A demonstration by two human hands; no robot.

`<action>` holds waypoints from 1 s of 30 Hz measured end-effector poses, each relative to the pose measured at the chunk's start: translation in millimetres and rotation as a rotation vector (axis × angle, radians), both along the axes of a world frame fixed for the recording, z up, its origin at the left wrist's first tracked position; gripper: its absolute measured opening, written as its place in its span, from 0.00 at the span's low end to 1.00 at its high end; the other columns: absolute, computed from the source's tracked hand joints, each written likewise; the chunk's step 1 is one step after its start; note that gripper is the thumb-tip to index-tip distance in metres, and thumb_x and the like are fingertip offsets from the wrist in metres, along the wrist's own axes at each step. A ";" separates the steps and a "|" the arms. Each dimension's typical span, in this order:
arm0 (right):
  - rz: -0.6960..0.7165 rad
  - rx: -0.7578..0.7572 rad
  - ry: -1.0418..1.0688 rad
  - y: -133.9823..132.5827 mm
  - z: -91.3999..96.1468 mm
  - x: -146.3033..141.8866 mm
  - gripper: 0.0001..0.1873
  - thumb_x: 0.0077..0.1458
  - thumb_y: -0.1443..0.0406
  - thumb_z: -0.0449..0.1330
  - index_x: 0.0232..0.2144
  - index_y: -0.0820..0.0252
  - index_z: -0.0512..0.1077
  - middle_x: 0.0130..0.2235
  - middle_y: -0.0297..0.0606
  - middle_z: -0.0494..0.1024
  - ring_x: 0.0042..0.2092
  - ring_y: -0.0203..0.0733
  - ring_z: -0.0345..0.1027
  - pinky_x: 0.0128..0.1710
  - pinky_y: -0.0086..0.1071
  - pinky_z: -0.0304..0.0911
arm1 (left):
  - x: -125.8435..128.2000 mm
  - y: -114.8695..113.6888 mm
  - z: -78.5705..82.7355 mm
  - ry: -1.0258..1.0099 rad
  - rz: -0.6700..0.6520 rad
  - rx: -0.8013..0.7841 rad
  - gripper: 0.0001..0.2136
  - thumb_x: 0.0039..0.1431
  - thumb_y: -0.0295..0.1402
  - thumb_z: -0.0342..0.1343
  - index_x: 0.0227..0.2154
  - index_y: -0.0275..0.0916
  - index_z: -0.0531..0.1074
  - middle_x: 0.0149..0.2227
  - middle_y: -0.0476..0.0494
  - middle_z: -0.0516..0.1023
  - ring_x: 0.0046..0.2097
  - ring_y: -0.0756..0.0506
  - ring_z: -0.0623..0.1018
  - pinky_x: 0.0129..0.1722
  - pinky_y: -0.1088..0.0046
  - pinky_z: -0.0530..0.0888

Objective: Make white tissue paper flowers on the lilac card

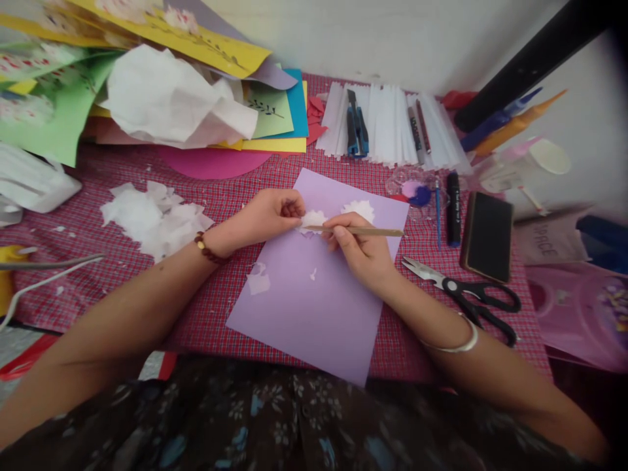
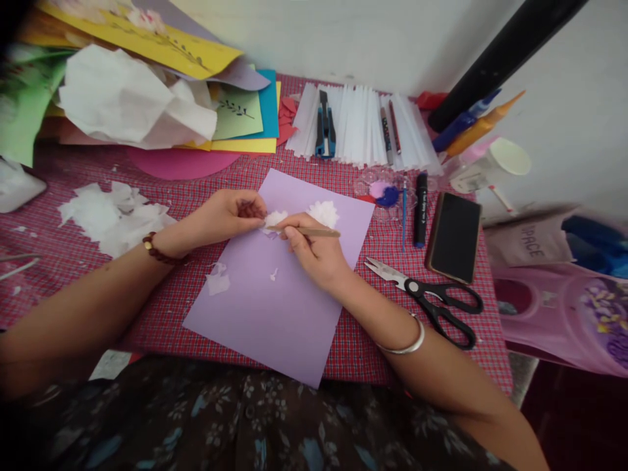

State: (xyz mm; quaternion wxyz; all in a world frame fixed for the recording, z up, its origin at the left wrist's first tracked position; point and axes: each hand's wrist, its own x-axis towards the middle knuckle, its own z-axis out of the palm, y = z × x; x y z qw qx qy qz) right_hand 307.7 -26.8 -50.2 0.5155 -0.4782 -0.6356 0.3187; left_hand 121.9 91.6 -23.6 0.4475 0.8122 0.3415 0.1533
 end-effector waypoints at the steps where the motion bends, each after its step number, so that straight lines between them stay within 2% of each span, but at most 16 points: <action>1: 0.003 -0.001 -0.026 0.2 -0.8 0.3 0.11 0.67 0.60 0.53 0.41 0.57 0.73 0.34 0.34 0.76 0.31 0.34 0.70 0.33 0.31 0.67 | 0.3 0.0 -0.9 -0.004 0.006 -0.004 0.03 0.49 0.28 0.57 0.28 0.35 0.71 0.24 0.50 0.74 0.27 0.53 0.71 0.28 0.77 0.67; 9: 0.006 0.059 -0.273 -0.7 0.7 1.2 0.10 0.67 0.64 0.52 0.43 0.57 0.73 0.39 0.37 0.78 0.37 0.37 0.73 0.38 0.33 0.68 | 1.6 1.1 -1.8 -0.016 0.035 0.048 0.05 0.53 0.32 0.57 0.26 0.35 0.72 0.25 0.49 0.72 0.28 0.52 0.69 0.28 0.77 0.64; 14: 0.042 0.154 -0.533 -2.1 2.9 0.4 0.12 0.67 0.66 0.49 0.43 0.56 0.73 0.38 0.39 0.77 0.36 0.39 0.72 0.36 0.32 0.67 | -0.7 4.4 -0.1 0.002 0.013 0.079 0.07 0.56 0.33 0.54 0.26 0.35 0.71 0.23 0.51 0.68 0.27 0.53 0.66 0.27 0.76 0.61; 18: 0.062 0.146 -0.633 -5.2 2.9 -1.2 0.13 0.67 0.68 0.49 0.41 0.57 0.74 0.38 0.39 0.77 0.36 0.39 0.71 0.35 0.31 0.66 | -2.8 5.7 -1.9 0.002 0.002 0.050 0.06 0.56 0.32 0.54 0.26 0.36 0.69 0.24 0.52 0.68 0.27 0.52 0.66 0.27 0.76 0.62; 21: 0.047 0.133 -0.467 -5.1 2.7 -0.5 0.10 0.66 0.66 0.52 0.40 0.56 0.74 0.37 0.38 0.77 0.36 0.37 0.71 0.36 0.31 0.67 | -3.6 5.7 -3.9 0.004 0.002 0.027 0.06 0.57 0.32 0.54 0.27 0.36 0.70 0.24 0.51 0.69 0.27 0.52 0.67 0.27 0.76 0.62; 23: -0.037 0.064 -0.177 -2.2 2.1 1.5 0.10 0.66 0.62 0.52 0.39 0.56 0.73 0.35 0.36 0.77 0.32 0.36 0.72 0.33 0.31 0.68 | -3.3 5.8 -5.0 0.004 0.003 0.011 0.05 0.57 0.32 0.54 0.27 0.36 0.70 0.24 0.51 0.69 0.27 0.52 0.68 0.27 0.76 0.62; 26: -0.161 -0.127 0.267 5.1 0.4 6.0 0.13 0.66 0.55 0.53 0.37 0.56 0.70 0.28 0.32 0.75 0.25 0.33 0.69 0.27 0.29 0.68 | -2.5 6.4 -3.0 -0.004 0.014 -0.025 0.05 0.57 0.31 0.55 0.28 0.36 0.70 0.24 0.50 0.70 0.27 0.52 0.69 0.27 0.76 0.63; 28: -0.164 -0.222 0.410 9.0 -1.0 8.2 0.15 0.64 0.52 0.56 0.35 0.57 0.70 0.25 0.30 0.74 0.22 0.33 0.68 0.25 0.29 0.67 | -4.2 6.2 3.1 -0.010 0.022 -0.068 0.05 0.57 0.32 0.55 0.28 0.36 0.71 0.25 0.50 0.71 0.27 0.52 0.70 0.28 0.76 0.64; 30: -0.142 -0.261 0.441 10.4 -1.8 8.7 0.16 0.61 0.51 0.59 0.34 0.57 0.70 0.24 0.30 0.74 0.21 0.32 0.67 0.24 0.28 0.67 | -10.3 3.9 13.0 -0.023 0.038 -0.103 0.05 0.58 0.32 0.55 0.29 0.36 0.71 0.26 0.49 0.72 0.28 0.52 0.71 0.29 0.77 0.65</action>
